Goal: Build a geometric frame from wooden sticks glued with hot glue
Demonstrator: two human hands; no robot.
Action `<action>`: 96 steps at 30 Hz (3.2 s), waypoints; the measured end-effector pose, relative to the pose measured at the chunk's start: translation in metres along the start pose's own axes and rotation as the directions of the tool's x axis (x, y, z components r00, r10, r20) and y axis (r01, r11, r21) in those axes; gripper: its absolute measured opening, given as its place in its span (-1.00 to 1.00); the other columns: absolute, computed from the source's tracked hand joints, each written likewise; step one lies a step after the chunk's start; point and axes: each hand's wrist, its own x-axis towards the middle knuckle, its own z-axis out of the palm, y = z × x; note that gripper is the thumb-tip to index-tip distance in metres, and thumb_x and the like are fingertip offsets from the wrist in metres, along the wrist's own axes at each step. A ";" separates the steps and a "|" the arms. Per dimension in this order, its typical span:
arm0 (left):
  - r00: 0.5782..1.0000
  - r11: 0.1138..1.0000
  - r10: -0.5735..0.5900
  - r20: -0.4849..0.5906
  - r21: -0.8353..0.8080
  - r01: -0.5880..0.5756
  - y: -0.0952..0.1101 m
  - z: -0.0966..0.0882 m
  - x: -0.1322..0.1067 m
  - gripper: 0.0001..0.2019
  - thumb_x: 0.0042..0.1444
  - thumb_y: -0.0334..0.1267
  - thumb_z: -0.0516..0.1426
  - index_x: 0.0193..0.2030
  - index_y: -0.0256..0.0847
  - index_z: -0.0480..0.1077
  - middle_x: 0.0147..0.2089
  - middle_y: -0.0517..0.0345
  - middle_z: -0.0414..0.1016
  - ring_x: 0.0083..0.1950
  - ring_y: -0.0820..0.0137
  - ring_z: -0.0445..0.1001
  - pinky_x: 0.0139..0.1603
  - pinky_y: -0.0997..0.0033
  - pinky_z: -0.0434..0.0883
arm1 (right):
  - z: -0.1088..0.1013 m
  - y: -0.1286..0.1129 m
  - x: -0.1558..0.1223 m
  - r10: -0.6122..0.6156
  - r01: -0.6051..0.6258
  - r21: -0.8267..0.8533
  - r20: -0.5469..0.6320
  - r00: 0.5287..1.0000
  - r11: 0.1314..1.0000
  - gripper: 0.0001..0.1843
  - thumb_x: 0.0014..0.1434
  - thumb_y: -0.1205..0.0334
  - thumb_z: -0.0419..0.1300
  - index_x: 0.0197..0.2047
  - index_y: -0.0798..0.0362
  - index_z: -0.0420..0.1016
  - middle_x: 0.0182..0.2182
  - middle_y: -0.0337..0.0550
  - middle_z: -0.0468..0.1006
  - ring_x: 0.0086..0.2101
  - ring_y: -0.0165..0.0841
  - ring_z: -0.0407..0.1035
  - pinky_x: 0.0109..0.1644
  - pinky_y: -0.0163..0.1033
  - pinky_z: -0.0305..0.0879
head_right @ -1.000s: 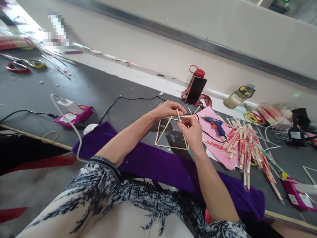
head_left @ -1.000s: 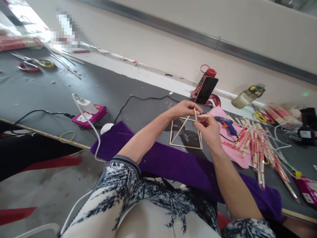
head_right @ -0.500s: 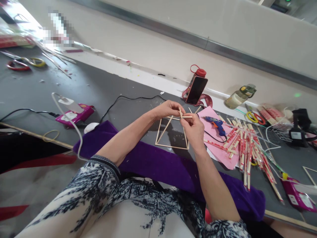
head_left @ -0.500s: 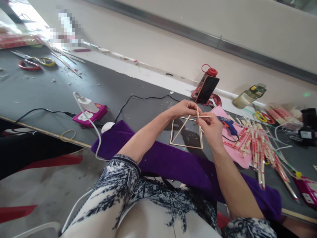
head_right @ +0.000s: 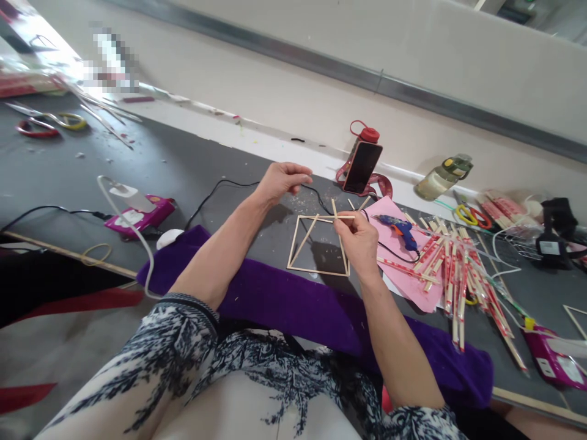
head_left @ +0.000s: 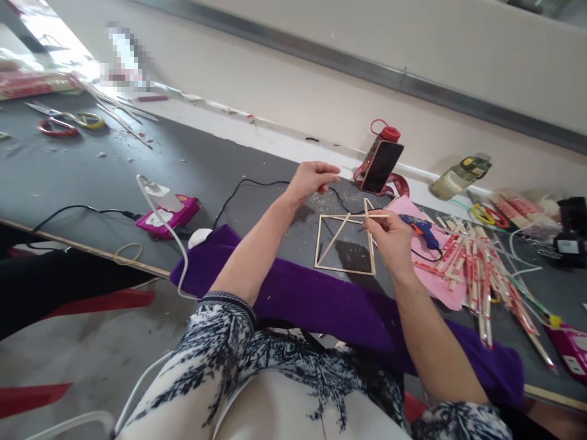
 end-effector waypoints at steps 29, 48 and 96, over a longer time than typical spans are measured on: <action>0.920 0.842 -0.156 0.361 0.536 -0.067 0.036 0.020 -0.078 -0.75 0.05 -0.20 0.14 -0.23 -0.22 0.62 -0.35 0.18 0.61 -0.28 0.42 0.51 -0.16 0.47 0.36 | 0.003 0.004 0.005 -0.014 0.013 0.030 0.023 1.000 0.999 -0.82 0.06 0.13 0.25 -0.29 0.04 0.55 -0.46 -0.23 0.55 -0.43 -0.36 0.41 -0.31 -0.25 0.30; 0.879 0.921 -0.139 0.455 0.386 -0.054 0.043 0.010 -0.096 -0.85 0.03 -0.20 0.25 -0.30 -0.21 0.60 -0.26 0.12 0.64 -0.22 0.42 0.55 -0.10 0.46 0.41 | 0.004 0.005 0.007 -0.027 0.027 0.027 0.008 1.000 0.999 -0.85 0.06 0.14 0.25 -0.30 0.01 0.55 -0.48 -0.25 0.56 -0.44 -0.36 0.42 -0.31 -0.25 0.29; 0.821 1.000 0.002 0.571 -0.003 0.000 -0.007 0.037 -0.030 -0.64 -0.05 -0.20 0.32 -0.10 -0.32 0.59 -0.14 0.01 0.62 -0.11 0.35 0.54 0.08 0.31 0.38 | 0.002 0.003 0.004 -0.022 0.021 0.029 0.029 0.999 0.999 -0.82 0.06 0.15 0.28 -0.27 0.05 0.57 -0.47 -0.23 0.55 -0.44 -0.35 0.41 -0.33 -0.24 0.32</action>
